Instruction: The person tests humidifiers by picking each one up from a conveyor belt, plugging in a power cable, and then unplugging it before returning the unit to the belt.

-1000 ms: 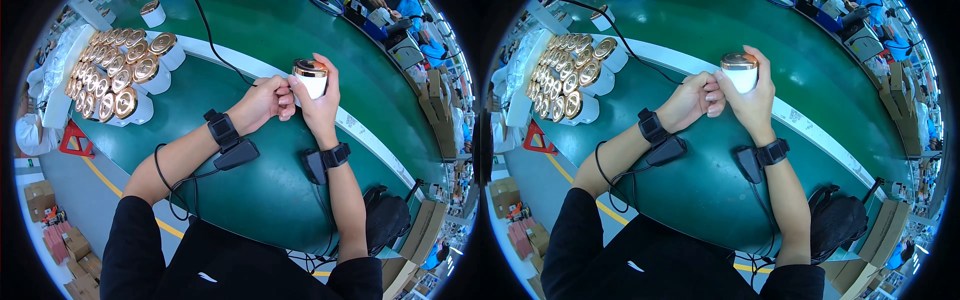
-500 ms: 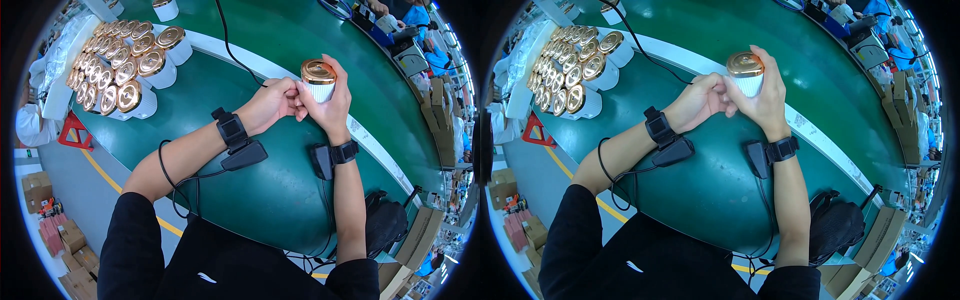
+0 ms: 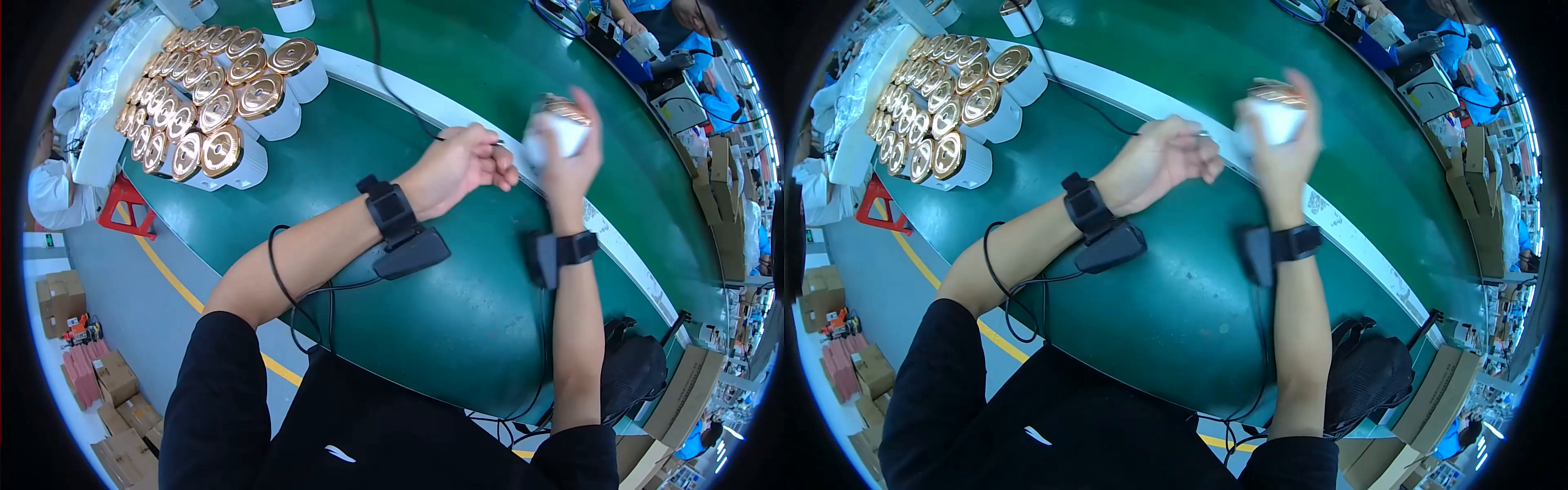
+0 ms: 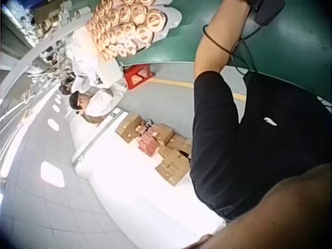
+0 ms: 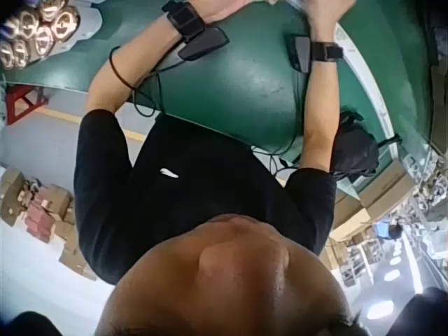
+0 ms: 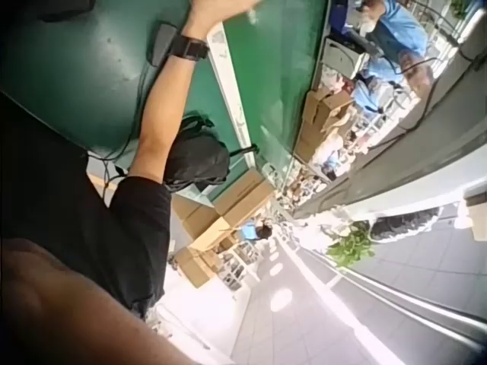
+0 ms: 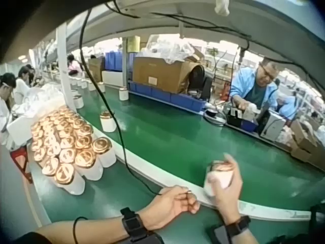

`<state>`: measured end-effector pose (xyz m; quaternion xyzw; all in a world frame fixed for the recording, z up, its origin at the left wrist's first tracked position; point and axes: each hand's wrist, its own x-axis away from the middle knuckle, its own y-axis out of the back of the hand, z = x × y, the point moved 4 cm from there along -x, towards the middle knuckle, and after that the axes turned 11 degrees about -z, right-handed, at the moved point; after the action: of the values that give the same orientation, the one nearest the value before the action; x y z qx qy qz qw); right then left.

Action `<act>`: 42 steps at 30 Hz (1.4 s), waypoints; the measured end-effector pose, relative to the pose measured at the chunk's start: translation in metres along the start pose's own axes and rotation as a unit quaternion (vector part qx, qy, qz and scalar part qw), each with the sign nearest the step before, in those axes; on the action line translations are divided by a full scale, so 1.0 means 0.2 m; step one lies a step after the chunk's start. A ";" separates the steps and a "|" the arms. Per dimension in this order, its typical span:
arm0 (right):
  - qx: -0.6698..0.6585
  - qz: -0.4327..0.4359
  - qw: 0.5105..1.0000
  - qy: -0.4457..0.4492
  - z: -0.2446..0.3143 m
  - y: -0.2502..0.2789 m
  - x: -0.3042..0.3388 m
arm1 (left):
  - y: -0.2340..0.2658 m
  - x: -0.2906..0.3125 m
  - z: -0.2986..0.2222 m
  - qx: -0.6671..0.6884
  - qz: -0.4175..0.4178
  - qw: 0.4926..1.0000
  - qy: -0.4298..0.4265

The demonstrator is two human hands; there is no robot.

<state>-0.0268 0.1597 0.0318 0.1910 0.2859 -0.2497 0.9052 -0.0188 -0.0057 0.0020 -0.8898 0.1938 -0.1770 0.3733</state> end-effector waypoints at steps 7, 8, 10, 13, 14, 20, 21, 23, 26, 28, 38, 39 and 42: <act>0.058 -0.069 0.996 0.019 -0.03 0.12 -0.04 | 0.03 -0.05 -0.03 -0.005 -0.065 0.998 -0.013; 0.103 -0.071 0.991 0.053 -0.03 0.11 -0.05 | 0.04 -0.05 -0.03 0.000 -0.055 0.998 -0.011; 0.091 -0.091 0.991 0.045 -0.07 0.13 -0.06 | 0.06 -0.05 -0.03 0.010 -0.035 0.999 -0.006; 0.059 -0.121 0.990 0.032 -0.11 0.16 -0.06 | 0.07 -0.07 -0.03 0.004 -0.015 1.000 0.006; 0.082 -0.122 0.989 0.035 -0.12 0.17 -0.07 | 0.06 -0.07 -0.03 0.001 -0.004 1.000 0.012; 0.304 -0.170 0.903 0.252 0.05 0.19 -0.06 | 0.08 -0.07 -0.02 0.023 -0.001 0.999 0.030; 0.305 -0.169 0.903 0.253 0.07 0.18 -0.06 | 0.08 -0.07 -0.02 0.021 0.001 0.999 0.031; 0.269 -0.147 0.900 0.311 0.16 0.14 -0.03 | 0.08 -0.07 -0.01 0.020 0.004 0.999 0.031; 0.156 -0.088 0.936 0.302 0.15 0.02 0.05 | 0.07 -0.08 -0.01 0.008 0.003 1.000 0.029; 0.060 -0.040 0.963 0.261 0.15 -0.05 0.10 | 0.07 -0.08 0.00 -0.004 -0.022 1.000 0.019; -0.143 0.176 0.967 -0.115 0.07 -0.15 0.15 | 0.05 -0.07 0.01 -0.002 -0.070 0.998 -0.009; -0.142 0.176 0.967 -0.116 0.07 -0.15 0.14 | 0.06 -0.08 0.01 -0.002 -0.070 0.998 -0.008; -0.150 0.185 0.964 -0.122 0.06 -0.15 0.14 | 0.06 -0.08 0.00 -0.011 -0.063 0.998 -0.005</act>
<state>-0.0189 0.1198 0.0189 0.0710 0.1673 -0.0535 0.9819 -0.0356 -0.0056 -0.0106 -0.9051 0.1371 -0.1939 0.3528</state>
